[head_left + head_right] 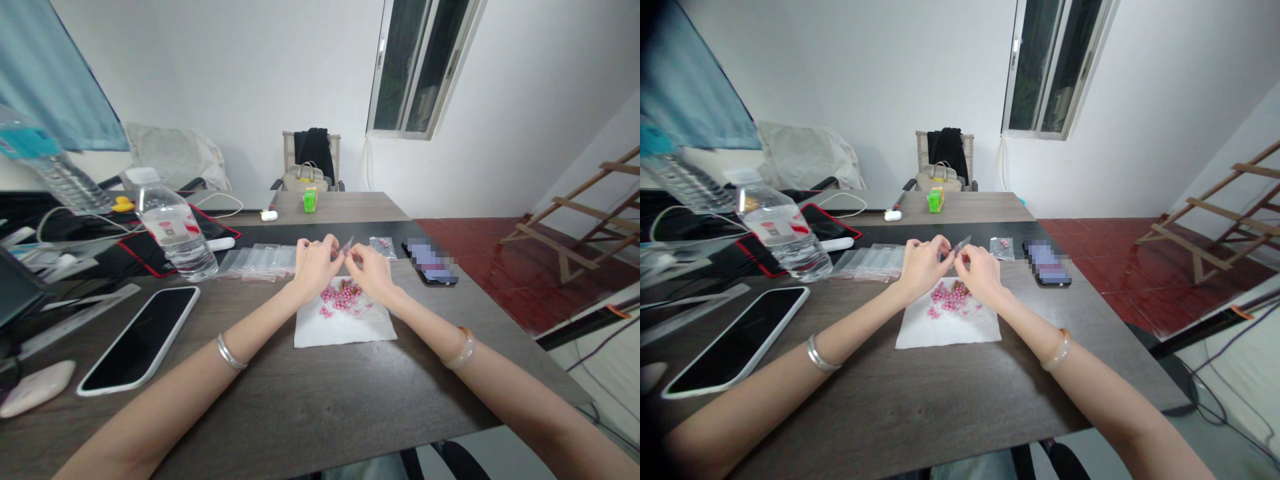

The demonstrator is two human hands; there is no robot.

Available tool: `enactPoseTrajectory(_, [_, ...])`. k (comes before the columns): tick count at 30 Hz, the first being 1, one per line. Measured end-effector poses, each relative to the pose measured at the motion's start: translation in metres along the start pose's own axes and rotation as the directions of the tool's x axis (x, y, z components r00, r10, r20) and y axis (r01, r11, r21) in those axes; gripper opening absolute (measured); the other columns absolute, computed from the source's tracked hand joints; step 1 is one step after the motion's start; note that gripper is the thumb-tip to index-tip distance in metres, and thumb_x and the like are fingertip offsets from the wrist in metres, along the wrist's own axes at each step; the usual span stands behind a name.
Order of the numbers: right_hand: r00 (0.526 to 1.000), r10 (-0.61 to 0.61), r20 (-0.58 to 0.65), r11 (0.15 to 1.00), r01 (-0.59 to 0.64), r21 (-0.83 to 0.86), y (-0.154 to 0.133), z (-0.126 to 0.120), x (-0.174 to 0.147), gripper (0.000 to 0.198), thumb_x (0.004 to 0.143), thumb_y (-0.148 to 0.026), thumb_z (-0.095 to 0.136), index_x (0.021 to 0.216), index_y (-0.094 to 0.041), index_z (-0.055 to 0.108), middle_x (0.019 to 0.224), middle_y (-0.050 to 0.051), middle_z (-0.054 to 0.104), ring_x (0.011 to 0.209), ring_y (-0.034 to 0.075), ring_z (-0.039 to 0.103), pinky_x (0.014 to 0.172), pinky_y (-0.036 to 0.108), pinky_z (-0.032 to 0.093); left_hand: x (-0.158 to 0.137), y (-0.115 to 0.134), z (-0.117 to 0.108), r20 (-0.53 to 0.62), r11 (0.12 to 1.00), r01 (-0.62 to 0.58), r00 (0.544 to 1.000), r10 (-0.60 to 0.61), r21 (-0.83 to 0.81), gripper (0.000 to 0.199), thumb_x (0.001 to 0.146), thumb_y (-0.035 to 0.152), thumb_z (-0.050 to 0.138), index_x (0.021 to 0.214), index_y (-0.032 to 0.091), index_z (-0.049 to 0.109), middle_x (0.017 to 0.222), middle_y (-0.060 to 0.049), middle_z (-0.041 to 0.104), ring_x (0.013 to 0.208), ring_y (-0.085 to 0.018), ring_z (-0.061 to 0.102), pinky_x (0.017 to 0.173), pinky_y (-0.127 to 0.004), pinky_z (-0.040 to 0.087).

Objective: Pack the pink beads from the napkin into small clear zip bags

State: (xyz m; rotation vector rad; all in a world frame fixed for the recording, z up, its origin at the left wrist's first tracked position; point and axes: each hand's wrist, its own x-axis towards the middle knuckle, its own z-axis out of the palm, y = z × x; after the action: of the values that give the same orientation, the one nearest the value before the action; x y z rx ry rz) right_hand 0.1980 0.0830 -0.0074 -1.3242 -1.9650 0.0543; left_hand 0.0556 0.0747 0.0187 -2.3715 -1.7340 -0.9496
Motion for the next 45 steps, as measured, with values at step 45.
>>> enactPoseTrajectory(45, [0.801,0.153,0.579,0.055,-0.592,0.804,-0.004,-0.011,0.02,0.03,0.083,-0.048,0.052,0.076,-0.021,0.062,0.075,0.002,0.067,0.054,0.011,0.056,0.053,0.023,0.045,-0.011,0.01,-0.005,-0.218,0.981,-0.196,0.957,0.191,0.0,0.017,0.089,0.037,0.054,0.097,0.025,0.064,0.119,-0.003,0.066,0.109,-0.023,0.057,0.104,-0.046,0.019])
